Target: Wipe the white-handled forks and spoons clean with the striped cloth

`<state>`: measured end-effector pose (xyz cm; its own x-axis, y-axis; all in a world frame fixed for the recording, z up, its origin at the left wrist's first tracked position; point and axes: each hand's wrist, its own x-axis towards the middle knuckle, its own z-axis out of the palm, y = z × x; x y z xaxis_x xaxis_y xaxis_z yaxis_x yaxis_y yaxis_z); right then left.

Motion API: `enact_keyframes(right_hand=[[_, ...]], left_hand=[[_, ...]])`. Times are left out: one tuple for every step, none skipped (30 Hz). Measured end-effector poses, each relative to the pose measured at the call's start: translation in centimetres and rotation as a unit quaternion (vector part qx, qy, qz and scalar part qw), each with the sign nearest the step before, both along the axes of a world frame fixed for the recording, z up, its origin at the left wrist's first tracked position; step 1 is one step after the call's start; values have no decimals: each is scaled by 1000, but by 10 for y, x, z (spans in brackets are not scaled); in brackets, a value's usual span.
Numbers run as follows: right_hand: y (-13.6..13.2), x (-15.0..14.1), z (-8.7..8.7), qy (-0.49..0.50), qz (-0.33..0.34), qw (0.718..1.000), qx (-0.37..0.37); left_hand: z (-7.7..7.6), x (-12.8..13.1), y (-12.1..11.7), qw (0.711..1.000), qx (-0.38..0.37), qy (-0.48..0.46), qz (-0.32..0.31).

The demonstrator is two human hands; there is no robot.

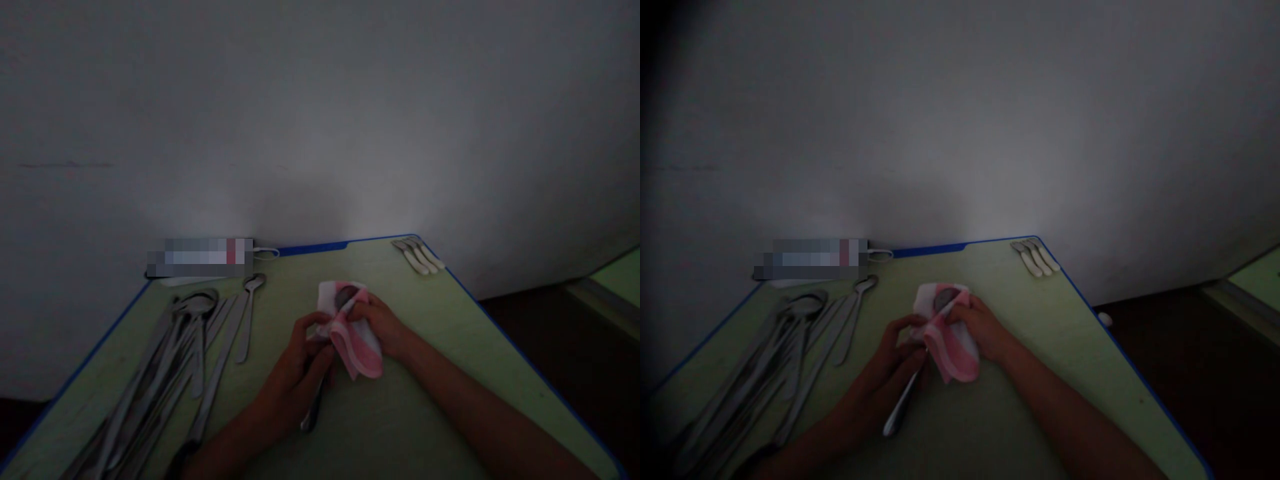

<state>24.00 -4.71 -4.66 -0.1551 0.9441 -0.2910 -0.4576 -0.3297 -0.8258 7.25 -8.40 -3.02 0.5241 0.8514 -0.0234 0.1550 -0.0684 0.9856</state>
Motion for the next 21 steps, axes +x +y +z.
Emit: enact_keyframes(right_hand=[[0, 0, 0, 4, 1, 1000, -2], [0, 0, 0, 9, 3, 1000, -2], [0, 0, 0, 13, 7, 1000, 0], [1, 0, -1, 16, 11, 1000, 3], [1, 0, -1, 17, 13, 1000, 5], [1, 0, -2, 15, 14, 1000, 7], [1, 0, -2, 12, 13, 1000, 8], [1, 0, -3, 10, 14, 1000, 9], [1, 0, -3, 11, 17, 1000, 10], [2, 1, -3, 16, 19, 1000, 10], [2, 1, -3, 26, 22, 999, 9], [2, 2, -3, 39, 24, 999, 6], [2, 3, -3, 55, 26, 998, 1], [3, 5, -3, 72, 29, 997, -4], [3, 6, -3, 91, 34, 995, -8], [3, 7, -3, 109, 40, 993, -11], [4, 7, -3, 126, 47, 991, -15], [4, 8, -3, 141, 52, 988, -21], [4, 8, -3, 155, 54, 986, -27], [5, 9, -4, 167, 51, 984, -34], [6, 9, -4, 176, 43, 983, -41]], left_hand=[[0, 0, 0, 1000, -4, -4, 4], [1, 0, -1, 1000, -9, -7, 7], [2, 0, -1, 1000, -14, -9, 10], [3, 0, -2, 1000, -19, -10, 12], [3, 0, -2, 1000, -23, -9, 14], [4, 0, -3, 1000, -25, -8, 14], [4, 0, -3, 1000, -25, -7, 12], [5, 0, -3, 1000, -24, -8, 12], [5, 0, -3, 1000, -22, -9, 11], [5, -1, -3, 1000, -20, -10, 9], [4, -1, -3, 1000, -17, -10, 10], [4, -1, -3, 1000, -13, -10, 11], [3, -1, -3, 1000, -9, -9, 13], [2, -2, -3, 1000, -6, -7, 15], [1, -2, -3, 1000, -3, -5, 17], [0, -3, -4, 1000, -1, -4, 22], [-1, -3, -4, 1000, 0, -3, 26], [-2, -3, -4, 1000, 0, -3, 31], [-2, -4, -4, 999, 1, -5, 37], [-3, -4, -4, 999, 2, -9, 43], [-3, -4, -4, 999, 1, -17, 47]])
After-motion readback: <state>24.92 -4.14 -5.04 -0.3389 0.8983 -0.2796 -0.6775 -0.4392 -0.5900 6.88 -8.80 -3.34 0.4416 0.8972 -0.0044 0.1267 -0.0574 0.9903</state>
